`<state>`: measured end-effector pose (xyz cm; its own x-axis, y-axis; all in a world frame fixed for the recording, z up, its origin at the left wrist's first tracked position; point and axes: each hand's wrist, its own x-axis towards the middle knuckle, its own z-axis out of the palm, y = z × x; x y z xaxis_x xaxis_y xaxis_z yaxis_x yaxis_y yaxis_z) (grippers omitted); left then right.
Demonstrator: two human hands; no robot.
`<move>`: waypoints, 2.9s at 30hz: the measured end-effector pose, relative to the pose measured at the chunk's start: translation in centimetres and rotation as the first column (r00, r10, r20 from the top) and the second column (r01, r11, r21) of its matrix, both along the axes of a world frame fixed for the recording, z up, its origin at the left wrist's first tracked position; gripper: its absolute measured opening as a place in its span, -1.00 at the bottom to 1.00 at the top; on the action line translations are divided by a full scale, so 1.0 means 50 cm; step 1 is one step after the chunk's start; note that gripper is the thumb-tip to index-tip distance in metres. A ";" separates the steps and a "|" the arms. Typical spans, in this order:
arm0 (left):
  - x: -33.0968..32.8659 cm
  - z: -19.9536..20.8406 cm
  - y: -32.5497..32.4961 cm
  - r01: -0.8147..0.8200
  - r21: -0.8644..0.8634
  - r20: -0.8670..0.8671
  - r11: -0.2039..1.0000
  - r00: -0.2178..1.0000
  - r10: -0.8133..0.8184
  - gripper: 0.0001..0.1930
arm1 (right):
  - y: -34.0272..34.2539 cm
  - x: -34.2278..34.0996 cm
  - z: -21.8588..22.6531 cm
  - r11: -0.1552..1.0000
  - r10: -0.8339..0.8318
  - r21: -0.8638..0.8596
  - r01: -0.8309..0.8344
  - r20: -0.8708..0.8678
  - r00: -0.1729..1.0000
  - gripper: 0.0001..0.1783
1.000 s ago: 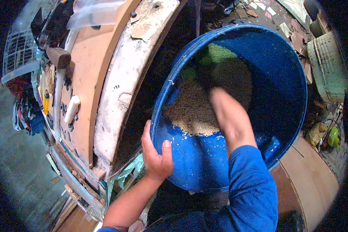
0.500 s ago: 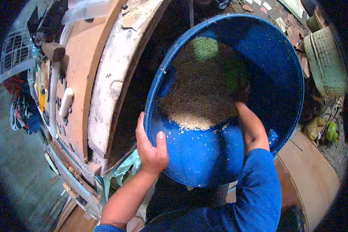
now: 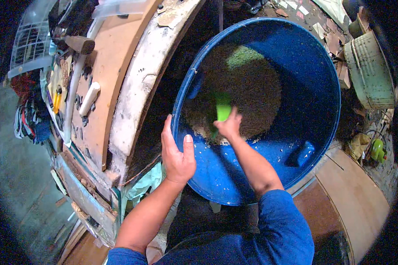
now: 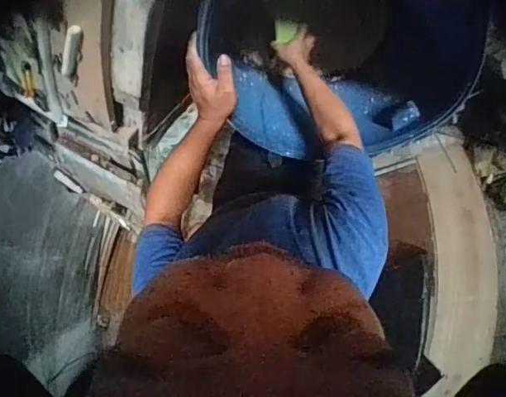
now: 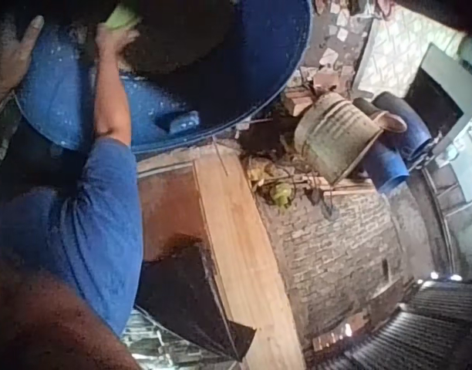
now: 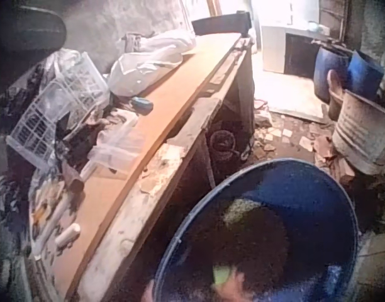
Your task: The person fills a wooden mold with fermented soybeans from a green bowl and levels the surface by hand and with a wooden tool.
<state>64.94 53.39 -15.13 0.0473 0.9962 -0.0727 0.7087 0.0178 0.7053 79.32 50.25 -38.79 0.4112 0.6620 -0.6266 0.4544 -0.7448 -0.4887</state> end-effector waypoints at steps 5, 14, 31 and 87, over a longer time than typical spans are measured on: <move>0.002 -0.010 0.000 0.025 0.033 0.025 0.999 0.999 -0.026 -0.36 | 0.013 0.074 -0.117 0.966 -0.256 -0.002 0.257 0.059 0.965 0.26; -0.017 0.000 0.000 -0.001 0.019 0.022 1.000 1.000 0.000 -0.37 | -0.024 -0.104 -0.042 0.992 -0.063 0.098 0.083 -0.196 0.979 0.21; 0.010 -0.009 0.000 -0.001 0.000 0.058 1.000 0.998 0.001 -0.38 | 0.055 -0.030 -0.076 0.996 -0.052 -0.083 0.045 -0.082 0.995 -0.39; 0.099 0.257 -0.354 0.188 -0.605 0.792 0.773 0.239 0.562 -0.55 | -0.374 0.050 0.829 0.569 -0.313 0.225 0.791 -0.831 0.461 0.05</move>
<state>69.89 35.69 -2.26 0.2676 0.7758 -0.5714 -0.4995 0.6188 0.6063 81.84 31.56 2.63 0.4609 0.7248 -0.5121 -0.5764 -0.1943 -0.7937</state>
